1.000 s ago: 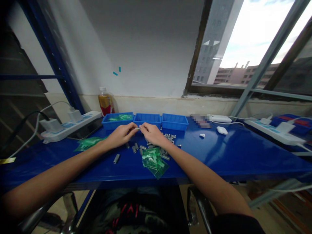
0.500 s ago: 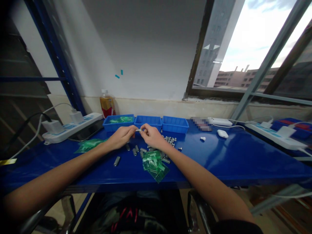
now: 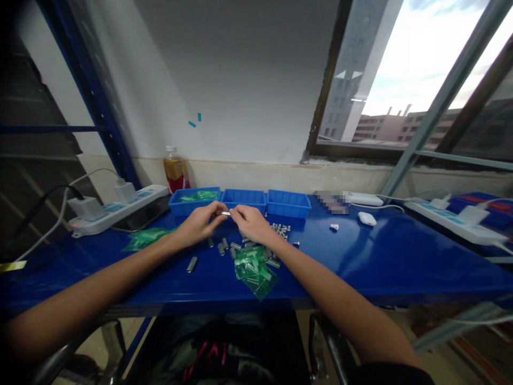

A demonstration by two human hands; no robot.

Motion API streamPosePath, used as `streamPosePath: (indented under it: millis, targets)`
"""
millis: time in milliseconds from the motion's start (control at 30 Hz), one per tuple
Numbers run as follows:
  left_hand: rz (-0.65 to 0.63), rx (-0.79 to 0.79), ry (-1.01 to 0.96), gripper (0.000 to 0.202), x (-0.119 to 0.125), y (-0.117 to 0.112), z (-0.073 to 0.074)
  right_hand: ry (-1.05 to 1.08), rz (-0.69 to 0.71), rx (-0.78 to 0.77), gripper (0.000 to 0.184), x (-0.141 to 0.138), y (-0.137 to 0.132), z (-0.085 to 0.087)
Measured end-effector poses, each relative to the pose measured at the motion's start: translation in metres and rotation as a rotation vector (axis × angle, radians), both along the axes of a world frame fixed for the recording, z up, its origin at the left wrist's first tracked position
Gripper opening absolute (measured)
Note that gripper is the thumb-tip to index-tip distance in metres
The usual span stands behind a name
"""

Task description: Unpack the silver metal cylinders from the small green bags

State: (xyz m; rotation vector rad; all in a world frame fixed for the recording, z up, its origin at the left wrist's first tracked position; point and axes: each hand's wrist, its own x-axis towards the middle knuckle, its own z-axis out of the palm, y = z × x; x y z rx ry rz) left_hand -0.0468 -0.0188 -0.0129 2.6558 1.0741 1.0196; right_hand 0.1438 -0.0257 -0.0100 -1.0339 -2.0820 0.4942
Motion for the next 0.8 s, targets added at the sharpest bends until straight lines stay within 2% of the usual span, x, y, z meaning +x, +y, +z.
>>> streamPosePath:
  millis: [133, 300, 467, 633, 800]
  targets:
    - [-0.001, -0.004, -0.008, 0.017, -0.001, 0.001, -0.001, 0.009, 0.019, -0.006, 0.029, 0.000, 0.001, -0.002]
    - [0.020, -0.078, 0.004, 0.028, 0.000, -0.003, 0.003, 0.083, 0.032, -0.030, 0.016, -0.001, 0.002, -0.007]
    - [0.028, -0.110, 0.048, 0.040, -0.001, -0.004, 0.006, 0.075, 0.052, 0.014, 0.013, -0.001, 0.003, -0.010]
    - [-0.005, -0.087, 0.042, 0.030, 0.000, -0.001, 0.004, 0.068, 0.057, 0.001, 0.013, -0.001, 0.001, -0.006]
    - [0.008, -0.053, 0.002, 0.022, 0.000, 0.001, 0.000, 0.075, 0.035, -0.034, 0.023, 0.000, 0.000, 0.002]
